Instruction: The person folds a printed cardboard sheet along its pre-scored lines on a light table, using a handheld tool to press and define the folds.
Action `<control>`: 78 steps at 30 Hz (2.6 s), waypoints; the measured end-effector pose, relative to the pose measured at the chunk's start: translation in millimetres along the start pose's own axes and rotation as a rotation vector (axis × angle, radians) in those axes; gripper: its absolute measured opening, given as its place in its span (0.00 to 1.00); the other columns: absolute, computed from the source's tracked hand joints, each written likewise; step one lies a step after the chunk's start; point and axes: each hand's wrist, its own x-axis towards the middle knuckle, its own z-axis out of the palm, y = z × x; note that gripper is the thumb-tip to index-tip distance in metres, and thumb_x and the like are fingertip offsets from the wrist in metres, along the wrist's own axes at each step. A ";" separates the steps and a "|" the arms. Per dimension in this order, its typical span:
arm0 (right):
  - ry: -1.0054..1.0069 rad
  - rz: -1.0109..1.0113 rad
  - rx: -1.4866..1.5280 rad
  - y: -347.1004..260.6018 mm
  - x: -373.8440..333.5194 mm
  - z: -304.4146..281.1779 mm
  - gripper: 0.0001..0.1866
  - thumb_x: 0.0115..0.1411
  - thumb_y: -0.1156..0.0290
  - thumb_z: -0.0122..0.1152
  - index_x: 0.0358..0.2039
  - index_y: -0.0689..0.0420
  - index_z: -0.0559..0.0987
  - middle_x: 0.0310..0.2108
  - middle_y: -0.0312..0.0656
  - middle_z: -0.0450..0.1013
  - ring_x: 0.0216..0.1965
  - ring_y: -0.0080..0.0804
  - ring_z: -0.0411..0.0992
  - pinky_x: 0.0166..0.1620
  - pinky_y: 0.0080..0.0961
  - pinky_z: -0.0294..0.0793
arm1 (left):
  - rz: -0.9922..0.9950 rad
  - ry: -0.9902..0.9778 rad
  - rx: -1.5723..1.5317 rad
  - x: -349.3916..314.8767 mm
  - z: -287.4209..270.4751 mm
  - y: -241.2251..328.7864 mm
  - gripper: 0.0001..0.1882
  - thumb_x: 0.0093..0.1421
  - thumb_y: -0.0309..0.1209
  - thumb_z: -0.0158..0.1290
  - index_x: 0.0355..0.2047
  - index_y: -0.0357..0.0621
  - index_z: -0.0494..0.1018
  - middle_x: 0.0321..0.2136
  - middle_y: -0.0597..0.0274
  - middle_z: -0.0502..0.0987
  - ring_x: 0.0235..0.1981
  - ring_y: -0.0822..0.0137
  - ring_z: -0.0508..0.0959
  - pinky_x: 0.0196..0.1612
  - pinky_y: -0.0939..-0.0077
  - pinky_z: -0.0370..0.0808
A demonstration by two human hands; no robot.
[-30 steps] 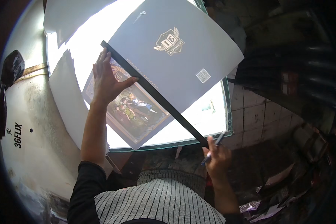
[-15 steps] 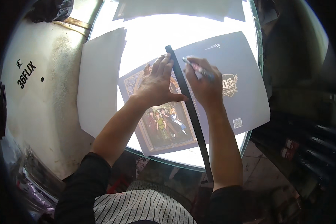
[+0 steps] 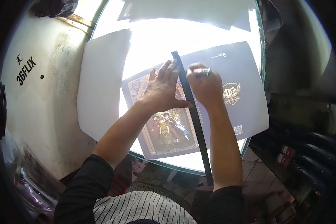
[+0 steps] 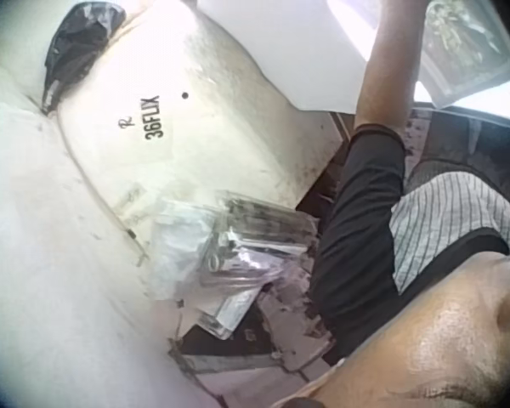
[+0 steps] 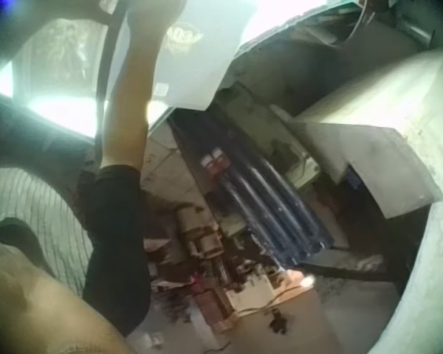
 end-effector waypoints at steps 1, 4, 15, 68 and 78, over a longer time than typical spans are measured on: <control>-0.022 0.013 -0.035 9.1 -22.2 -6.9 0.07 0.59 0.71 0.61 0.36 0.58 0.83 0.27 0.47 0.80 0.25 0.40 0.78 0.36 0.32 0.76 | -0.008 0.017 0.027 1.0 4.9 0.0 0.71 0.45 0.72 0.62 0.71 0.34 0.42 0.73 0.43 0.43 0.75 0.49 0.39 0.74 0.38 0.40; 0.027 -0.103 -0.242 13.7 -112.7 -47.2 0.04 0.55 0.73 0.64 0.32 0.56 0.83 0.23 0.43 0.78 0.21 0.36 0.72 0.35 0.32 0.72 | 0.025 0.092 0.053 5.2 16.2 0.3 0.71 0.45 0.73 0.61 0.71 0.34 0.42 0.73 0.43 0.41 0.76 0.49 0.38 0.74 0.39 0.40; 0.241 0.201 -0.420 1.9 -354.0 -111.0 0.18 0.61 0.73 0.67 0.51 0.56 0.76 0.41 0.43 0.80 0.36 0.41 0.78 0.43 0.36 0.74 | 0.074 0.196 -0.441 6.3 -2.8 -22.4 0.60 0.46 0.64 0.67 0.66 0.31 0.57 0.65 0.37 0.58 0.69 0.42 0.54 0.71 0.45 0.48; 0.329 0.196 -0.886 10.3 -311.0 -43.3 0.37 0.61 0.72 0.67 0.67 0.58 0.60 0.64 0.59 0.65 0.68 0.56 0.61 0.64 0.50 0.70 | 0.377 0.246 -0.190 -74.7 87.4 56.2 0.43 0.66 0.62 0.45 0.72 0.47 0.53 0.75 0.47 0.43 0.75 0.41 0.40 0.70 0.30 0.40; 0.499 0.603 -0.689 31.0 -413.3 -55.3 0.20 0.70 0.68 0.57 0.59 0.61 0.71 0.52 0.52 0.73 0.51 0.43 0.74 0.51 0.34 0.74 | 0.160 0.447 0.135 -0.5 59.7 -13.1 0.42 0.65 0.59 0.48 0.70 0.46 0.57 0.73 0.48 0.50 0.74 0.45 0.47 0.70 0.33 0.38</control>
